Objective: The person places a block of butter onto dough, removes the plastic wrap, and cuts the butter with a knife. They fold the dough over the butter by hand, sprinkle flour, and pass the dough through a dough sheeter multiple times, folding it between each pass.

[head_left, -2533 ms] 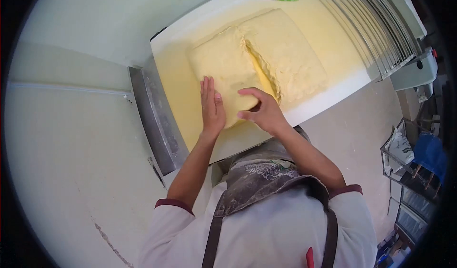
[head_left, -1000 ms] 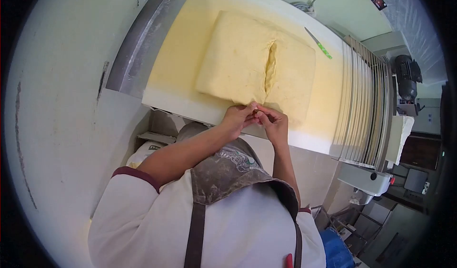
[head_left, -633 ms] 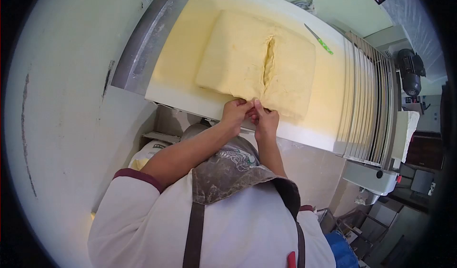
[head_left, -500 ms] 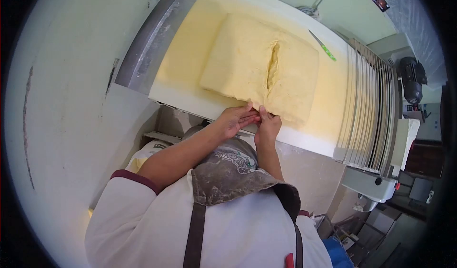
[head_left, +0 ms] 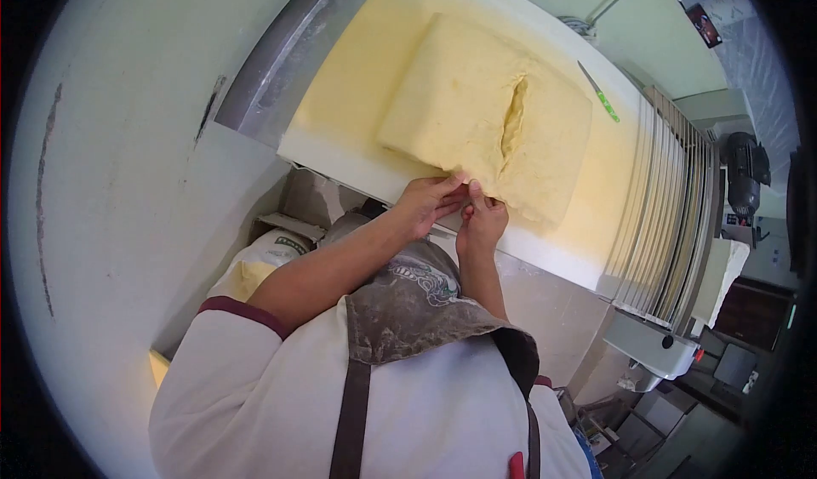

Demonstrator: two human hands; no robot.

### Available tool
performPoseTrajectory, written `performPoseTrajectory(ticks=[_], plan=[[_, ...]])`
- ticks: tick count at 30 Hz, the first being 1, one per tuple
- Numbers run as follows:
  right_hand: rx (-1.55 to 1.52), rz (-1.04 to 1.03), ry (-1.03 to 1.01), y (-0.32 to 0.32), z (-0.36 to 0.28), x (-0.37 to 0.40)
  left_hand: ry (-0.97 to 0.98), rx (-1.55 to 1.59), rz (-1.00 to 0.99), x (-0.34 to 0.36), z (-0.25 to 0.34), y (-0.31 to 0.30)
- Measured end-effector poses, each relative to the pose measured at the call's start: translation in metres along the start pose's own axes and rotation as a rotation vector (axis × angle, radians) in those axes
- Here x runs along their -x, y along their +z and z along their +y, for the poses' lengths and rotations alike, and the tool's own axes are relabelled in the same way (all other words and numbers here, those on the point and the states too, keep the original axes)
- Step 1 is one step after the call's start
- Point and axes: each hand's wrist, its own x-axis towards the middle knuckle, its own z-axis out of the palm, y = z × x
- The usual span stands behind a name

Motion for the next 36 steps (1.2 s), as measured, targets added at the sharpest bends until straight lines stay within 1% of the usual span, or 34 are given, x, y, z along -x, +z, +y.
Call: performPoseTrajectory(ticks=[2, 4, 7, 8, 11, 13, 14, 16, 17, 19, 20, 22, 23, 25, 26, 28, 31, 32, 34, 36], plan=[[0.042, -0.002, 0.012, 0.000, -0.002, 0.004, 0.121, 0.033, 0.048, -0.008, -0.004, -0.004], [0.127, 0.005, 0.053, -0.002, -0.007, 0.009, 0.161, -0.004, 0.081, -0.009, -0.011, -0.009], [0.234, -0.077, 0.201, 0.006, -0.016, 0.017, 0.173, -0.061, 0.082, -0.011, -0.009, -0.013], [0.173, -0.067, 0.195, 0.006, -0.011, 0.011, 0.164, -0.079, 0.077, -0.010, -0.008, -0.014], [0.030, -0.051, 0.146, 0.014, -0.004, -0.001, 0.028, -0.062, -0.039, 0.001, 0.010, -0.016], [-0.001, -0.056, 0.088, 0.018, -0.010, 0.009, 0.106, -0.003, -0.005, -0.002, 0.009, -0.014], [0.015, -0.072, 0.092, 0.018, -0.009, 0.009, 0.142, 0.027, 0.014, -0.004, 0.008, -0.015], [0.052, -0.097, 0.103, 0.015, -0.007, 0.011, 0.153, -0.054, 0.081, -0.006, 0.005, -0.019], [0.078, -0.114, 0.169, 0.016, -0.007, 0.012, 0.160, -0.095, 0.111, -0.008, 0.005, -0.020], [0.124, -0.143, 0.307, 0.019, -0.005, 0.015, 0.176, -0.092, 0.092, -0.009, 0.004, -0.024], [0.082, -0.125, 0.258, 0.019, -0.002, 0.011, 0.182, -0.093, 0.081, -0.008, 0.004, -0.027], [-0.006, -0.090, 0.161, 0.024, 0.003, 0.003, 0.103, -0.098, 0.014, -0.005, 0.013, -0.032], [0.004, -0.080, 0.151, 0.025, 0.003, 0.004, 0.062, -0.101, -0.019, -0.002, 0.019, -0.033], [0.024, -0.066, 0.126, 0.027, -0.001, 0.009, 0.045, -0.057, 0.015, 0.003, 0.035, -0.027], [0.045, -0.091, 0.128, 0.027, 0.000, 0.010, 0.035, -0.031, 0.036, 0.006, 0.039, -0.025], [0.084, -0.136, 0.136, 0.023, 0.001, 0.012, 0.108, -0.112, 0.071, -0.001, 0.031, -0.032], [0.203, -0.256, 0.308, 0.026, -0.010, 0.014, 0.164, -0.153, 0.078, -0.006, 0.022, -0.040], [0.145, -0.216, 0.288, 0.029, -0.008, 0.011, 0.171, -0.158, 0.072, -0.004, 0.022, -0.041], [0.030, -0.130, 0.243, 0.032, -0.001, 0.004, 0.102, -0.157, 0.060, 0.000, 0.028, -0.041], [0.003, -0.150, 0.200, 0.029, 0.000, 0.006, 0.069, -0.116, 0.056, 0.007, 0.038, -0.037]])
